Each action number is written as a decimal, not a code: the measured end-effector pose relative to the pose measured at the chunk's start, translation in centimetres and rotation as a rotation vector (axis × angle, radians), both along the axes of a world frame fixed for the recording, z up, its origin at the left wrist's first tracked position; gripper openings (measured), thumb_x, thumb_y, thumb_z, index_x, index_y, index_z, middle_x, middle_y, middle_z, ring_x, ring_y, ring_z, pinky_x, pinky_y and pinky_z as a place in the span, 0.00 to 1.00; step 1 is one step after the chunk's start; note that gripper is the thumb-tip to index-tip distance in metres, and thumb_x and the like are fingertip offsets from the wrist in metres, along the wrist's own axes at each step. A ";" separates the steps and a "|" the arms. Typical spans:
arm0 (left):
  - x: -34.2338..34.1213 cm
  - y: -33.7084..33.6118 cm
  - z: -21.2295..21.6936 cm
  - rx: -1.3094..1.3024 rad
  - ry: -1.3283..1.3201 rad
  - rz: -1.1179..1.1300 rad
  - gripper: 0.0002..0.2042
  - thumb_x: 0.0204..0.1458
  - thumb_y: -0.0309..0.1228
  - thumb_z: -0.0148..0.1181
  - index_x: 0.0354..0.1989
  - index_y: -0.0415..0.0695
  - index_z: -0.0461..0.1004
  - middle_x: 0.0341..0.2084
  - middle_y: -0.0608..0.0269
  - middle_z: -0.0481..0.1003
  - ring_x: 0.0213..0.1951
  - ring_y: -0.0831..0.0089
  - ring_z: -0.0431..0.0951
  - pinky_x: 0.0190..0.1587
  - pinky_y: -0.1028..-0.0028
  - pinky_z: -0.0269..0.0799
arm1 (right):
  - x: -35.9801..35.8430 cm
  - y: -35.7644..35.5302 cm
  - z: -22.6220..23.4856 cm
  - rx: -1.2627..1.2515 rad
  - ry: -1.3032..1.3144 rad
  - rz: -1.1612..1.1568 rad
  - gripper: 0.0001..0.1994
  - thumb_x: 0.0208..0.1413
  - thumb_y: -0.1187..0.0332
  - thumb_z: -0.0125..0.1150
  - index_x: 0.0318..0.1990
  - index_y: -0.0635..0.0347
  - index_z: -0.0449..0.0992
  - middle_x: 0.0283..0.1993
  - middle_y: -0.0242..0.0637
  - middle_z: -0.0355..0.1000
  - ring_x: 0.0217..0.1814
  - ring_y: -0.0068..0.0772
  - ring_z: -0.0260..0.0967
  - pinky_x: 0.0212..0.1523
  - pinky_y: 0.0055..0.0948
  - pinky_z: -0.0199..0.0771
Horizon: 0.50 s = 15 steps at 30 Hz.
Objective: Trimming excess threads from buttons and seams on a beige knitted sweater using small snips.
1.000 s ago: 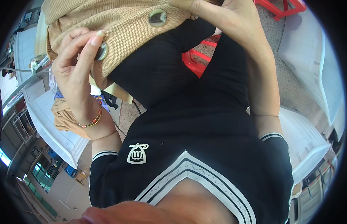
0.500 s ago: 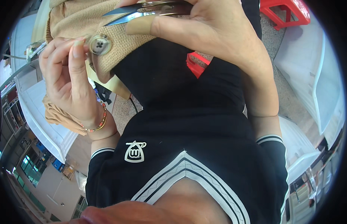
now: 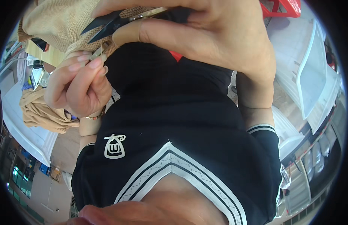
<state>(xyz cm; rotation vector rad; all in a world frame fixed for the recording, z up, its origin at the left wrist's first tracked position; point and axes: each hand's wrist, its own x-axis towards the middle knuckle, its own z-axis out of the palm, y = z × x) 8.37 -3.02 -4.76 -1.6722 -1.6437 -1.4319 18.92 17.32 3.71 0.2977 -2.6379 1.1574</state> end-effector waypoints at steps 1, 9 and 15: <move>0.2 0.2 -0.3 0.034 -0.003 -0.009 0.15 0.35 0.24 0.75 0.35 0.45 0.81 0.35 0.63 0.68 0.32 0.70 0.74 0.33 0.74 0.78 | 0.1 -0.2 0.1 0.006 -0.004 -0.007 0.19 0.38 0.77 0.74 0.42 0.67 0.81 0.30 0.32 0.69 0.28 0.20 0.64 0.26 0.19 0.58; 0.1 -0.1 -0.7 0.060 0.015 -0.056 0.17 0.34 0.23 0.75 0.36 0.44 0.81 0.38 0.63 0.68 0.33 0.69 0.75 0.33 0.71 0.78 | 1.9 0.0 0.9 0.049 -0.005 -0.032 0.19 0.38 0.77 0.74 0.42 0.67 0.81 0.30 0.31 0.68 0.28 0.20 0.64 0.26 0.19 0.58; 0.1 -0.4 -0.7 0.042 0.011 -0.095 0.18 0.31 0.24 0.76 0.36 0.44 0.81 0.38 0.62 0.68 0.31 0.68 0.76 0.33 0.70 0.78 | 2.3 -0.2 1.3 0.081 0.006 -0.065 0.19 0.38 0.76 0.74 0.42 0.67 0.81 0.29 0.31 0.68 0.28 0.20 0.64 0.26 0.19 0.58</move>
